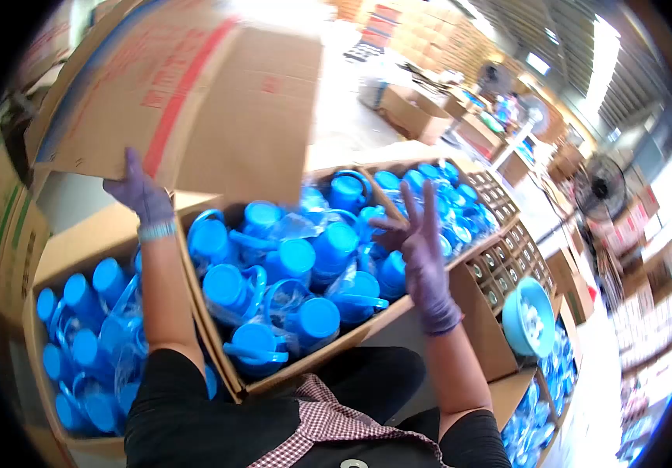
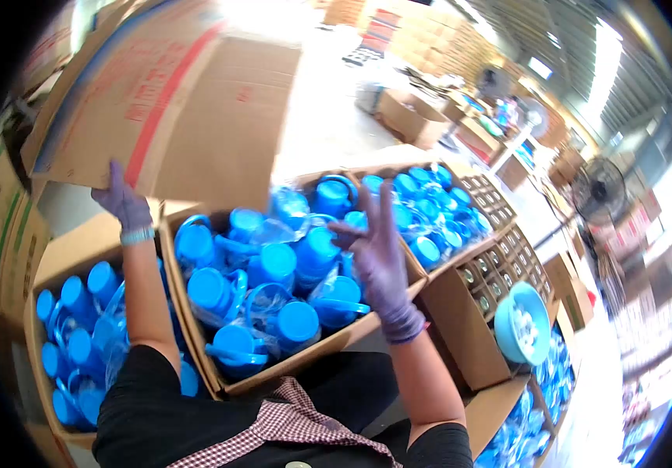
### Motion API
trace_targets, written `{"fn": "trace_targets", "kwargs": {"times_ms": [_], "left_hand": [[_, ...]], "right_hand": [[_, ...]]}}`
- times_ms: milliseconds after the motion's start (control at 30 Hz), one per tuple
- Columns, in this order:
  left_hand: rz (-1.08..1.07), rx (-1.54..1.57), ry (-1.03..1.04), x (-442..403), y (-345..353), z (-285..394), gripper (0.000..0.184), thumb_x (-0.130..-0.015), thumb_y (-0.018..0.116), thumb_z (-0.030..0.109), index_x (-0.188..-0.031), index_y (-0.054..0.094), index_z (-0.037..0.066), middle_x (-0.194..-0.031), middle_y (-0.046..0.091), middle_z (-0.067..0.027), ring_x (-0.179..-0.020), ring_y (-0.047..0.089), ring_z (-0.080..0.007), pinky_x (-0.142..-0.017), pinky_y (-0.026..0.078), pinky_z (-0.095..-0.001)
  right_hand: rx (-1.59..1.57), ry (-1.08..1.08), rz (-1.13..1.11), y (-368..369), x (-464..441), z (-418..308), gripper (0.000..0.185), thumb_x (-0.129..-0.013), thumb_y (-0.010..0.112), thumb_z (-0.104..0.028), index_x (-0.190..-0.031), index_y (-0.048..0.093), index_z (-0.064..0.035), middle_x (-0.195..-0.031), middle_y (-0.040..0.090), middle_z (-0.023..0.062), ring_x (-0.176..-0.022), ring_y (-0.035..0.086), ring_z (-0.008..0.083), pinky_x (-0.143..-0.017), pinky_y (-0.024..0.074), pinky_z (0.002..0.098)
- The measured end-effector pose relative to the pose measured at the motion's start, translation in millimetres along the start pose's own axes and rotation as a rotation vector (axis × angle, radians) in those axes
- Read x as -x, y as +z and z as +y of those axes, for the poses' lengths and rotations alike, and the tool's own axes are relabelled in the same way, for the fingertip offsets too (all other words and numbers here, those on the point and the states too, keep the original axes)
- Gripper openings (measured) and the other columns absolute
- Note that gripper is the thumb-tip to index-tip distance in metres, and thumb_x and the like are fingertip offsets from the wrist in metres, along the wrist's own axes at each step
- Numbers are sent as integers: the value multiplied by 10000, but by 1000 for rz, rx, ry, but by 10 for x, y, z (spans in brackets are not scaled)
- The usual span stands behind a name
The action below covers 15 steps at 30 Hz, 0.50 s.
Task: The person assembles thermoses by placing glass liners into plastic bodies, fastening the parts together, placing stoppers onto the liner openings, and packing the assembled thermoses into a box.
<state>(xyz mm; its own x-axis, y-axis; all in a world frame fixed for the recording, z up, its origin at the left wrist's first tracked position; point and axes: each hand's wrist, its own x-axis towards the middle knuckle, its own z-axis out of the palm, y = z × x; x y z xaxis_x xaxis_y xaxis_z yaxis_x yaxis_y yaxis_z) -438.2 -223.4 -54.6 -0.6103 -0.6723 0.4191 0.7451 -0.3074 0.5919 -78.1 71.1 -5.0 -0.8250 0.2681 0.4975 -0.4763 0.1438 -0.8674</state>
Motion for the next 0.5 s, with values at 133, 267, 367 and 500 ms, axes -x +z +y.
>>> {"fn": "trace_targets", "kwargs": {"times_ms": [133, 267, 367, 500], "left_hand": [[-274, -347, -333, -368, 541, -2089, 910, -847, 847, 206, -1482, 286, -125, -1328, 582, -226, -1138, 621, -284, -1008, 515, -380], [-937, -382, -510, 913, 841, -2142, 823, -888, 799, 237, -1504, 360, -87, -1292, 581, -195, -1123, 612, -254, -977, 518, -373], [-1336, -272, -224, 2317, 579, -1359, 676, -921, 765, 215, -1476, 463, -23, -1323, 609, -139, -1182, 609, -237, -995, 516, -371], [-1671, 41, -653, 3566, -148, 164, 628, -919, 768, 147, -1468, 495, 17, -1420, 592, -130, -1318, 569, -255, -1108, 468, -400]], "right_hand": [[81, 156, 168, -457, 980, 37, 1053, -973, 709, -458, -1673, -1, -121, -1722, 178, 165, -1227, 614, 227, -977, 527, 345], [161, 287, 524, -998, 2333, -32, 979, -996, 688, -443, -1667, 75, -79, -1708, 210, 185, -1158, 642, 179, -960, 522, 310], [184, 377, 835, -1183, 3534, -138, 922, -990, 700, -437, -1657, 166, -92, -1665, 300, 192, -1089, 666, 166, -943, 536, 297], [259, 478, 1218, -1056, 4845, -329, 726, -1035, 650, -356, -1623, 304, -109, -1494, 527, 148, -1035, 678, 167, -887, 560, 297]]}}
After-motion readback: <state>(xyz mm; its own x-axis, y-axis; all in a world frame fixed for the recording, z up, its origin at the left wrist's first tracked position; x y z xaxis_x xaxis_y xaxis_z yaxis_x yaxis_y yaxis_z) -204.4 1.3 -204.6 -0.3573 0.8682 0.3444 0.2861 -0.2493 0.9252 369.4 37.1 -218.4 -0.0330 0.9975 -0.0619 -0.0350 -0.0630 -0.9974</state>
